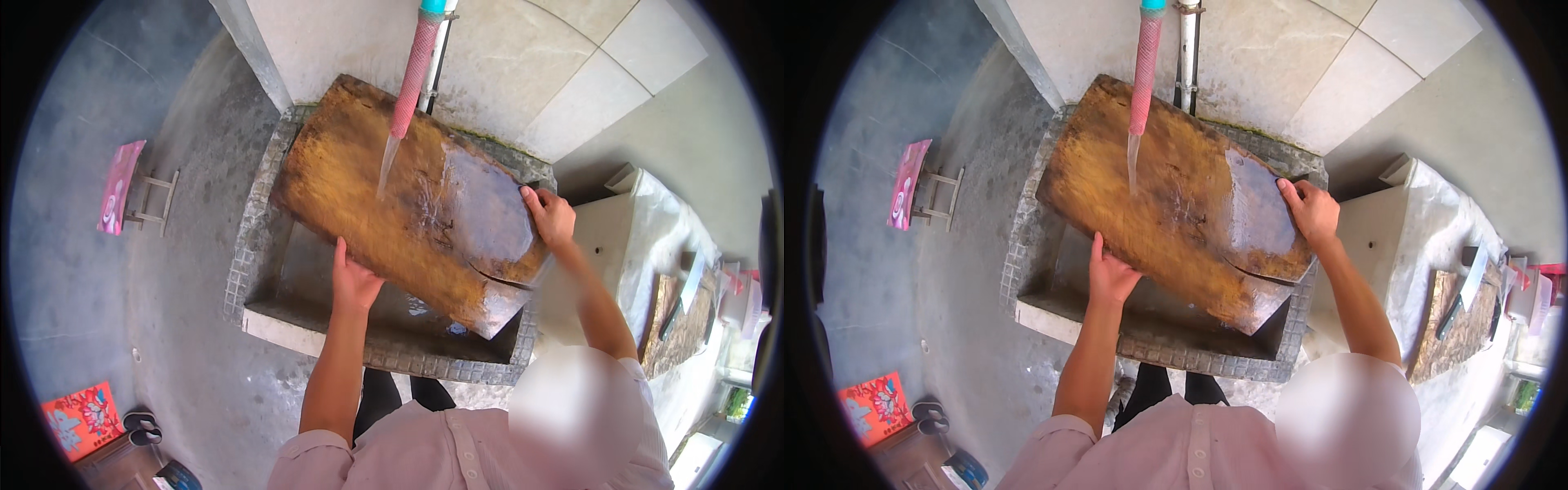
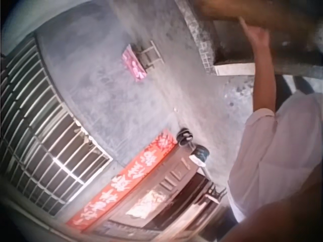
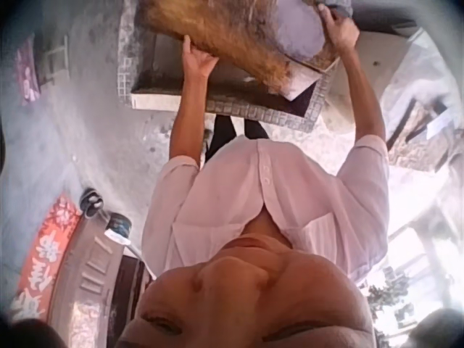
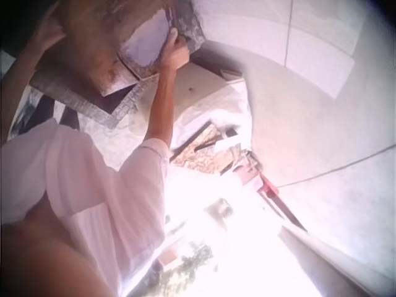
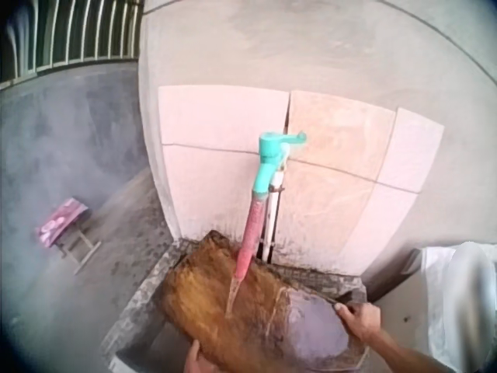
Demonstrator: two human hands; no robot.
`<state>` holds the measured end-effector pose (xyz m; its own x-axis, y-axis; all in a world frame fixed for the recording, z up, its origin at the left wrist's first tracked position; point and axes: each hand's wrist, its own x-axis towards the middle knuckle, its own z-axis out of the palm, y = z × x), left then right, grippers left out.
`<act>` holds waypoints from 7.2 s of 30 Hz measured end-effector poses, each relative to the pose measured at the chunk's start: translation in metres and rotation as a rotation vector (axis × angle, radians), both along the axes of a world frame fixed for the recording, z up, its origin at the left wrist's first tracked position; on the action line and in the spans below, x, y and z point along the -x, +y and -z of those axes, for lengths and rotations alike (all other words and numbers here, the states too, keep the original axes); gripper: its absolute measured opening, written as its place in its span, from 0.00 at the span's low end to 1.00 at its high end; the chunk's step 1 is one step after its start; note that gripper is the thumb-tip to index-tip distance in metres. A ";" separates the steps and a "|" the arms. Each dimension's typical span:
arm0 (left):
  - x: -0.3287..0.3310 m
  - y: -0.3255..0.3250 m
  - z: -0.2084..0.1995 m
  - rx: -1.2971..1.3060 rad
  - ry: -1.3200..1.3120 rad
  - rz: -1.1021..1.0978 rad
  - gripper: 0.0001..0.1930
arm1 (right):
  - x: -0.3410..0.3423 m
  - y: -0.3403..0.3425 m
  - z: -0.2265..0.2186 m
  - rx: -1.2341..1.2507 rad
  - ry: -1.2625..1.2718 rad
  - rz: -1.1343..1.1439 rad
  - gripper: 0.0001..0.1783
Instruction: The person slices pieces of raw meat on a wooden cutting board using a cleaver. After cutting, the person carries the board and knife outside to a water tap, washes the knife and the board, and returns to the indoor workspace.
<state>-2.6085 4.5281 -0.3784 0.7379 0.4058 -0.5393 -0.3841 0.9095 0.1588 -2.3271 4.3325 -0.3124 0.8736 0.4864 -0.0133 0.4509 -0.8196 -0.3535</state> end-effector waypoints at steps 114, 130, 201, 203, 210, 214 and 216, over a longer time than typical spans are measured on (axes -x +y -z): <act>0.023 0.010 -0.088 -0.476 0.456 -0.293 0.18 | 0.167 0.113 0.092 -0.334 0.277 -0.200 0.30; 0.038 0.019 -0.065 -0.276 0.348 -0.271 0.17 | 0.084 0.028 0.154 -0.535 0.783 0.483 0.45; -0.017 -0.114 -0.023 0.162 0.029 -0.001 0.12 | -0.044 -0.156 -0.047 -0.450 0.647 0.505 0.18; -0.016 -0.109 -0.030 0.047 0.062 -0.047 0.11 | -0.035 -0.152 -0.034 -0.385 0.653 0.467 0.17; -0.006 -0.111 -0.065 -0.078 0.311 -0.148 0.25 | 0.017 -0.075 0.048 0.343 -0.007 -0.277 0.19; -0.007 -0.125 -0.062 -0.112 0.305 -0.259 0.26 | 0.149 0.076 -0.084 -0.483 -0.060 -0.964 0.16; -0.007 -0.134 -0.041 -0.118 0.208 -0.355 0.22 | 0.205 0.127 -0.101 -0.577 -0.108 -1.305 0.14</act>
